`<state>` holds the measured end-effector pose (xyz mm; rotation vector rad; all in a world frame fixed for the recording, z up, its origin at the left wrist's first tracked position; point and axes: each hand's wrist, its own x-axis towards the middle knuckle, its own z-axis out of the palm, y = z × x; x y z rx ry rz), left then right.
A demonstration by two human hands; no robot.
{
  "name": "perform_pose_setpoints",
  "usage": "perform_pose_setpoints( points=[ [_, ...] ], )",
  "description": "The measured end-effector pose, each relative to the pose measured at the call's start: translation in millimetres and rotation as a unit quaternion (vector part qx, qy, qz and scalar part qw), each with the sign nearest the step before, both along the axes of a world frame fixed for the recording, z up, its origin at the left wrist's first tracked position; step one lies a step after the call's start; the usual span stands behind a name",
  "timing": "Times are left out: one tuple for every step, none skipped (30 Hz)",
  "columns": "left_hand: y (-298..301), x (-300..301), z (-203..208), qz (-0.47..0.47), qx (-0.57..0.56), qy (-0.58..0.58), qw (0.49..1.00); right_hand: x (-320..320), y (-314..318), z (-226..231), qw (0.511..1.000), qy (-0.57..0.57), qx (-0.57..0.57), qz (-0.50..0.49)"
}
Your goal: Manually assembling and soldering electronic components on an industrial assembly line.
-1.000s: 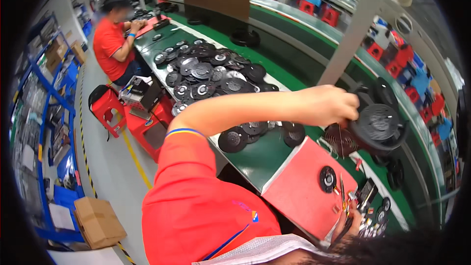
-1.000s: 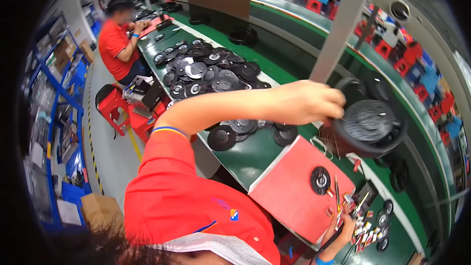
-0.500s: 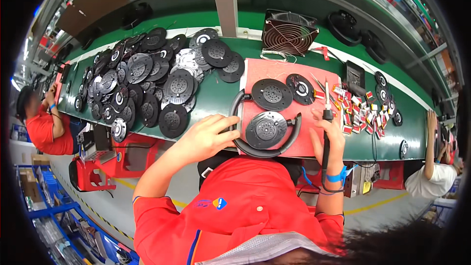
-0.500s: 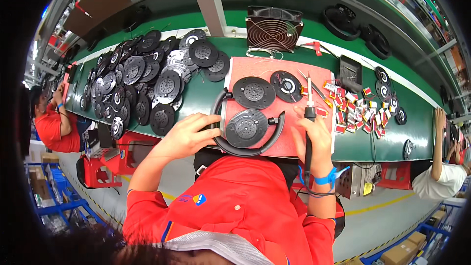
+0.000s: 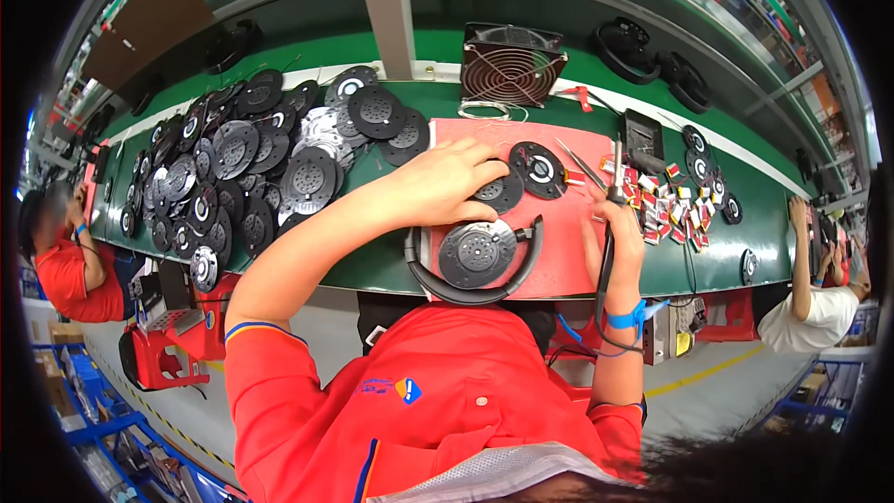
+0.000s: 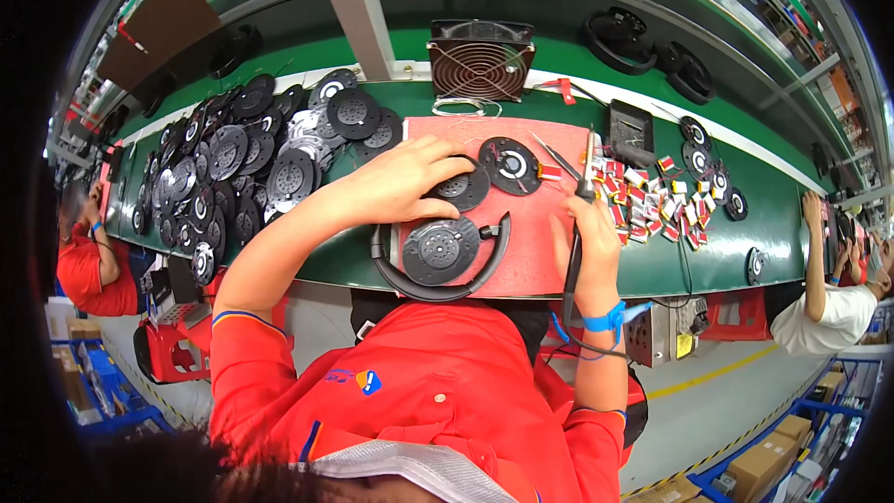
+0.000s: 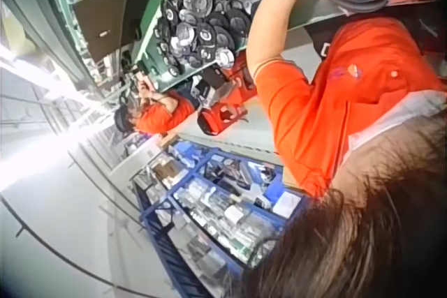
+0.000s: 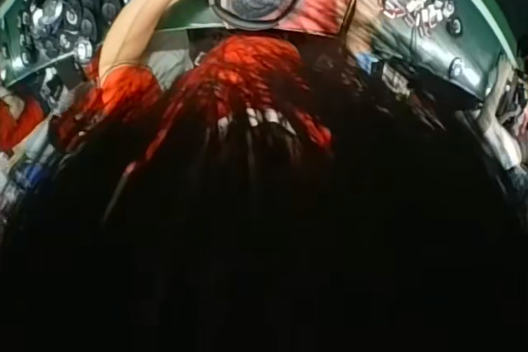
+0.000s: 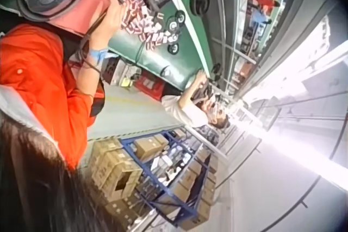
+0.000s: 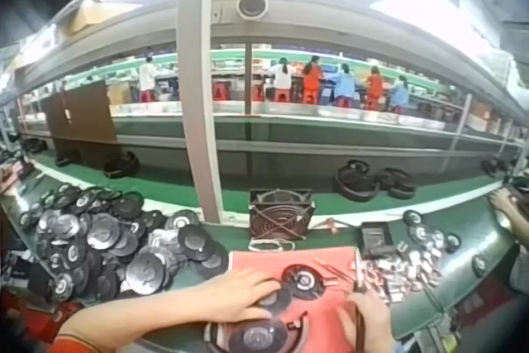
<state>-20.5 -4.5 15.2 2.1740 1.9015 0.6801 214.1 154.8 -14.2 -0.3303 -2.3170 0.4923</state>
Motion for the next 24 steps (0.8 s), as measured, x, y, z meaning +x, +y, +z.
perform_pose_setpoints(
  points=[
    [0.4,-0.5,0.5,0.002,-0.004,0.002,1.000,-3.1,2.9,-2.0,1.000,-0.002,-0.019,-0.009],
    [1.0,-0.5,1.4,0.005,-0.008,0.004,1.000,-9.3,7.1,-3.0,1.000,0.004,0.008,-0.020],
    [-0.3,-1.1,3.7,0.007,-0.010,0.006,1.000,-16.5,8.3,0.6,1.000,-0.008,0.013,-0.022],
    [-0.3,-1.0,4.0,0.006,-0.012,0.006,1.000,-21.9,9.5,4.3,0.999,-0.020,0.018,-0.023],
    [-0.5,-1.3,4.1,0.011,-0.016,0.001,1.000,-25.5,12.9,4.2,0.999,-0.021,0.016,-0.023],
    [-1.0,-2.2,4.9,0.017,-0.018,-0.005,1.000,-28.9,16.9,4.4,0.998,-0.044,0.031,-0.017],
    [-2.0,-3.2,7.8,0.018,-0.020,-0.005,1.000,-30.6,19.2,4.1,0.997,-0.068,0.047,-0.011],
    [-3.2,-4.4,12.3,0.004,-0.034,-0.010,0.999,-31.1,20.1,3.6,0.997,-0.068,0.045,-0.010],
    [-4.3,-4.9,14.5,-0.008,-0.048,-0.016,0.999,-31.2,21.7,3.1,0.996,-0.078,0.041,-0.007],
    [-5.4,-7.1,14.6,-0.005,-0.048,-0.017,0.999,-31.4,23.0,2.7,0.995,-0.088,0.037,-0.004],
    [-6.4,-10.7,14.5,-0.021,-0.044,-0.013,0.999,-32.2,24.2,-0.7,0.996,-0.076,0.043,-0.007],
    [-7.0,-14.2,15.0,-0.037,-0.040,-0.009,0.998,-33.1,24.3,-2.1,0.996,-0.076,0.042,-0.005],
    [-7.1,-16.4,19.0,-0.035,-0.063,-0.006,0.997,-33.7,24.1,-3.1,0.997,-0.066,0.044,-0.008],
    [-7.5,-17.8,17.9,-0.033,-0.063,-0.007,0.997,-34.2,23.9,-3.9,0.997,-0.056,0.047,-0.011],
    [-8.2,-19.2,16.4,-0.040,-0.045,-0.001,0.998,-34.5,23.7,-4.4,0.997,-0.056,0.045,-0.010],
    [-8.8,-20.5,15.7,-0.046,-0.027,0.005,0.999,-34.6,23.8,-4.6,0.998,-0.049,0.044,-0.012],
    [-8.4,-22.7,16.7,-0.045,-0.029,0.005,0.999,-34.4,24.1,-4.7,0.998,-0.043,0.042,-0.014],
    [-7.8,-25.7,18.4,-0.025,-0.052,-0.003,0.998,-34.2,24.1,-4.9,0.998,-0.042,0.040,-0.012],
    [-7.6,-28.0,19.8,-0.005,-0.075,-0.012,0.997,-33.6,24.2,-5.0,0.998,-0.040,0.040,-0.013],
    [-8.0,-28.9,20.5,-0.002,-0.077,-0.011,0.997,-32.8,24.6,-5.7,0.998,-0.039,0.041,-0.015],
    [-7.3,-30.0,21.3,0.000,-0.094,-0.028,0.995,-32.1,26.0,-6.9,0.998,-0.031,0.045,-0.013],
    [-6.8,-30.9,21.7,0.003,-0.110,-0.044,0.993,-32.6,24.9,-6.4,0.999,-0.030,0.043,-0.012],
    [-6.2,-31.8,19.3,-0.008,-0.093,-0.025,0.995,-33.1,23.5,-4.6,0.999,-0.031,0.032,-0.017],
    [-5.1,-30.6,18.1,-0.005,-0.094,-0.025,0.995,-33.3,23.2,-3.7,0.999,-0.033,0.021,-0.021]
  ],
)
